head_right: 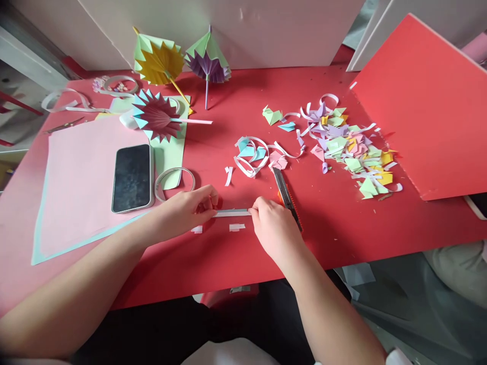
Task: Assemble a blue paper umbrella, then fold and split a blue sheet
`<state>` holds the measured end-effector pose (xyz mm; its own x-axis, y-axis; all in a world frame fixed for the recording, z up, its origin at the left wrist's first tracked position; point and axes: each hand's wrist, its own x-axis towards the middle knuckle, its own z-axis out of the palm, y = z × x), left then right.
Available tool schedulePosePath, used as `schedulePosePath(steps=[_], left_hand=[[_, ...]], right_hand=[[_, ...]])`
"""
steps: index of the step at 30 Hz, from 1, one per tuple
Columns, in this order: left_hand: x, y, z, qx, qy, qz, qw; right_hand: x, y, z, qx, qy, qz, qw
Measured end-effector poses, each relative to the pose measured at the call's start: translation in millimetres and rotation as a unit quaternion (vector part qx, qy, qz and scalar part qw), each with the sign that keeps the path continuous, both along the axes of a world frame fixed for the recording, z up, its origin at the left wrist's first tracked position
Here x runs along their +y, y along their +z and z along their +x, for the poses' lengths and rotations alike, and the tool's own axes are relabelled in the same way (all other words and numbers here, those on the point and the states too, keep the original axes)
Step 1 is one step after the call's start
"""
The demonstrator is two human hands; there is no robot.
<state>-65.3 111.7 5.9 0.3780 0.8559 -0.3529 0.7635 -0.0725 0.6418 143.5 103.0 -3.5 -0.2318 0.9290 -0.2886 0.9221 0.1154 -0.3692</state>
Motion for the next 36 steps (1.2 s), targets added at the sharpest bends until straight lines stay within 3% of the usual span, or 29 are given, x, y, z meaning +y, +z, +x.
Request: schedulePosePath(steps=[17,36], left_hand=[[-0.5,-0.5,2.0,0.031,-0.010,-0.025,0.999],[-0.1,-3.8,3.2,0.033,-0.011,-0.004,0.999]], right_hand=[[0.0,-1.7,0.8,0.000,0.006,0.012,1.000],[-2.8,0.1,1.0,-0.011,0.020,0.030,0.999]])
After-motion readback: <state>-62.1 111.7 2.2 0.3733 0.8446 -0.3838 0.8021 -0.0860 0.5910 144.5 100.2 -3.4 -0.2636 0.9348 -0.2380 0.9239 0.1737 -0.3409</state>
